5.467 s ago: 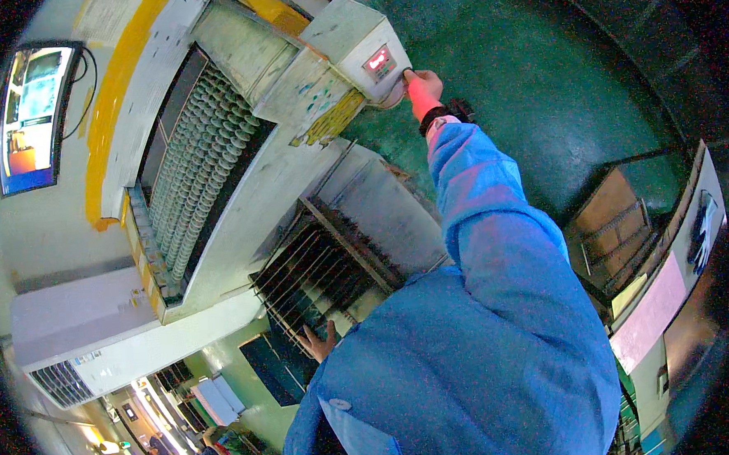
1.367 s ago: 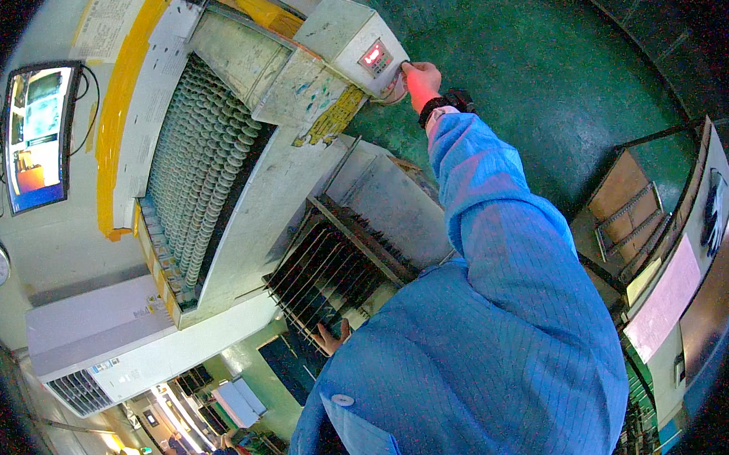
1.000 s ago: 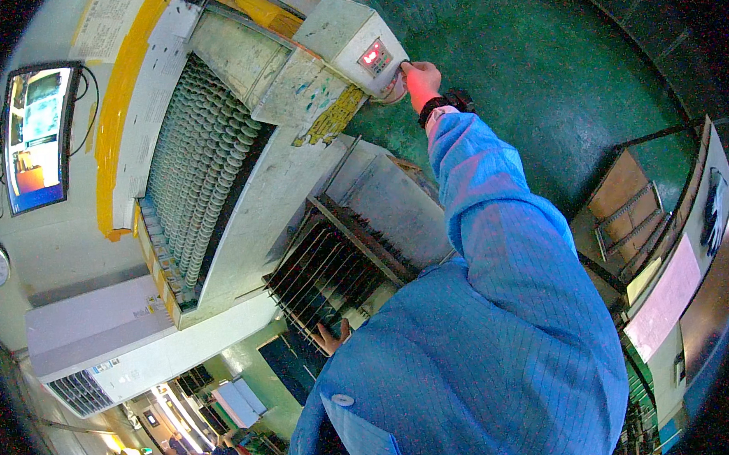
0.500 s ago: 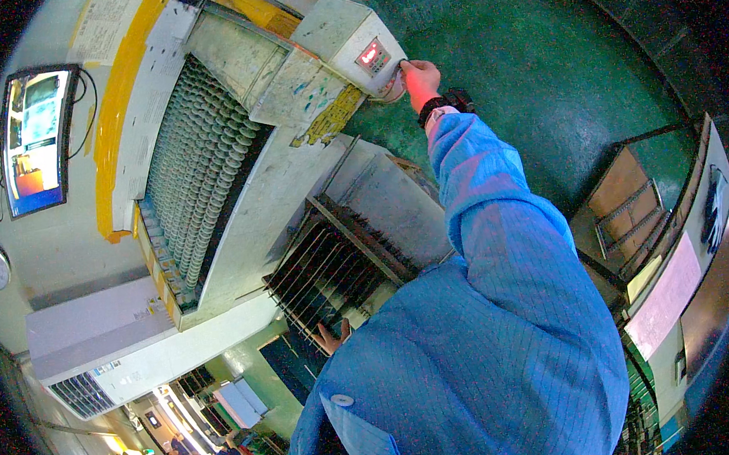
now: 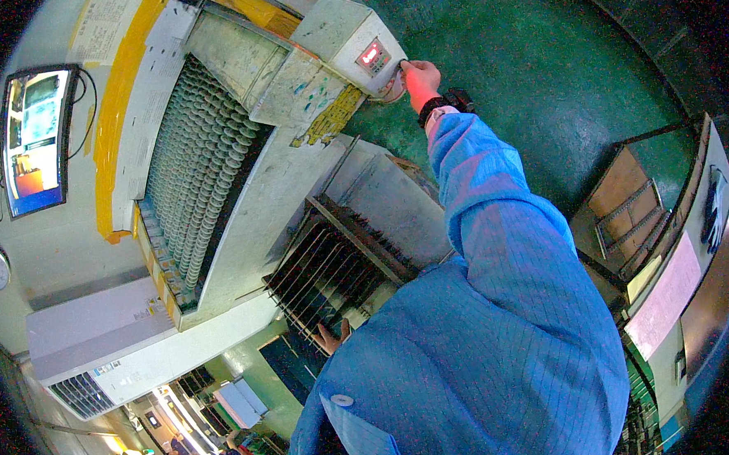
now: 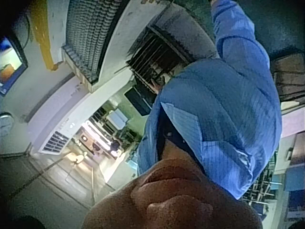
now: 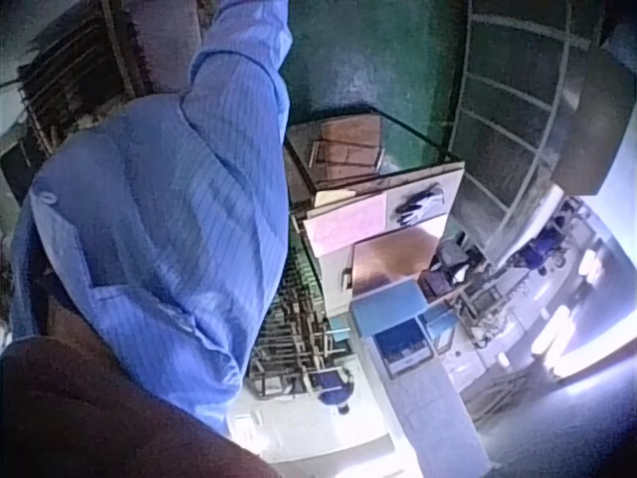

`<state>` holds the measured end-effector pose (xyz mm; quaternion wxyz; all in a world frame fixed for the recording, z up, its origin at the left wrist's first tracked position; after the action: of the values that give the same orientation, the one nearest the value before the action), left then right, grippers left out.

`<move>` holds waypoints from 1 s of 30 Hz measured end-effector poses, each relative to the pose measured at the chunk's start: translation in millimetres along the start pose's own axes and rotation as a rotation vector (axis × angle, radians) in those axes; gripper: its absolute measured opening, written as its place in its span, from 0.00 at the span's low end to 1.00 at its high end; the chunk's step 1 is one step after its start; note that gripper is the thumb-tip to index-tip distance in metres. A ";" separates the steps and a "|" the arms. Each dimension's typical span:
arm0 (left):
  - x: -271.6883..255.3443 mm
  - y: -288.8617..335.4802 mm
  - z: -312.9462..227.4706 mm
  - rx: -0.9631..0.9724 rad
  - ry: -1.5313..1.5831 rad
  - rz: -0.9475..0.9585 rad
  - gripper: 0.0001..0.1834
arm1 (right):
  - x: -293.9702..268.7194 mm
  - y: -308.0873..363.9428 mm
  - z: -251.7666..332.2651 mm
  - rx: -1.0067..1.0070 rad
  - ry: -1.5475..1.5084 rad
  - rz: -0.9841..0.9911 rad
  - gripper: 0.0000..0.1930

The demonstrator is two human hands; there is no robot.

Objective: Loading glass panels from a processing machine into metal storage racks.

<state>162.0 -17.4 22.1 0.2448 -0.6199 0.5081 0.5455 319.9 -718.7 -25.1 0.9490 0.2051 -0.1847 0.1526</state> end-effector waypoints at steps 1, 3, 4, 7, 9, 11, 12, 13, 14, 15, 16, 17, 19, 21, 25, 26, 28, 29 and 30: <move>-0.3 -0.2 0.4 -0.005 -0.021 0.000 0.55 | 0.1 -0.6 -0.5 0.000 0.000 0.000 0.14; -1.0 0.5 -0.8 -0.009 -0.043 0.000 0.55 | 0.6 -1.2 -1.3 0.005 0.000 -0.002 0.13; -1.8 1.5 -2.3 -0.008 -0.046 -0.004 0.55 | 1.0 -0.8 -1.5 0.005 0.000 -0.002 0.13; -3.3 3.1 -3.9 -0.014 -0.059 -0.010 0.55 | 1.5 -1.0 -2.9 0.003 -0.018 -0.005 0.13; -2.9 3.3 -3.3 -0.020 -0.070 -0.011 0.55 | 1.2 -2.9 -3.8 -0.008 -0.009 -0.005 0.12; -2.7 2.9 -2.6 -0.017 -0.053 -0.024 0.55 | 0.5 -5.8 -5.8 -0.006 -0.007 -0.009 0.12; -3.1 3.4 -3.4 -0.018 -0.053 -0.024 0.55 | 0.5 -6.2 -6.5 -0.003 -0.005 -0.012 0.12; -3.4 3.9 -3.9 -0.024 -0.055 -0.020 0.55 | 0.1 -6.4 -6.9 -0.003 -0.005 -0.011 0.12; -3.6 4.5 -4.4 -0.029 -0.057 -0.016 0.55 | 0.1 -6.7 -7.4 -0.001 -0.021 -0.006 0.12; -4.5 5.3 -6.0 -0.029 -0.057 -0.016 0.55 | 0.3 -6.3 -7.1 0.002 -0.037 -0.001 0.13; -5.1 6.3 -7.4 -0.031 -0.059 -0.010 0.55 | 0.0 -5.8 -6.7 0.002 -0.037 -0.001 0.13; -5.5 7.4 -8.9 -0.033 -0.060 -0.004 0.55 | -1.0 -5.4 -6.3 0.002 -0.030 -0.009 0.13; -5.8 7.3 -8.5 -0.028 -0.046 0.001 0.55 | 0.2 -1.3 -2.6 0.003 -0.022 -0.016 0.13; -5.1 7.3 -8.2 -0.022 -0.031 0.008 0.55 | -1.2 1.0 -1.1 0.008 0.027 -0.042 0.14; -3.7 5.7 -5.3 0.001 -0.029 -0.013 0.55 | 0.3 1.2 0.4 0.015 0.039 -0.032 0.15; -3.7 4.9 -4.1 0.013 -0.032 -0.025 0.55 | 1.3 1.6 1.0 0.016 0.031 -0.033 0.15; -3.9 5.6 -7.1 0.013 -0.026 -0.023 0.55 | 0.8 0.7 -0.8 0.019 0.026 -0.037 0.15; -4.4 5.6 -8.7 0.013 -0.018 -0.024 0.55 | 0.9 -0.1 -1.3 0.023 0.032 -0.033 0.15; -3.9 5.0 -7.7 0.012 -0.019 -0.023 0.55 | 0.6 -0.9 -1.9 0.028 0.039 -0.029 0.15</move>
<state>161.3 -24.4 29.2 0.2597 -0.6191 0.5020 0.5452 321.3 -718.5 -26.8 0.9515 0.2181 -0.1612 0.1452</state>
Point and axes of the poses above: each hand's wrist, its own y-axis away from the middle knuckle, its own x-axis out of the palm, z = x × y, the point moved 6 cm from there along -y, towards the middle knuckle, and after that the axes turned 7 degrees about -x, right-handed, at the moved point
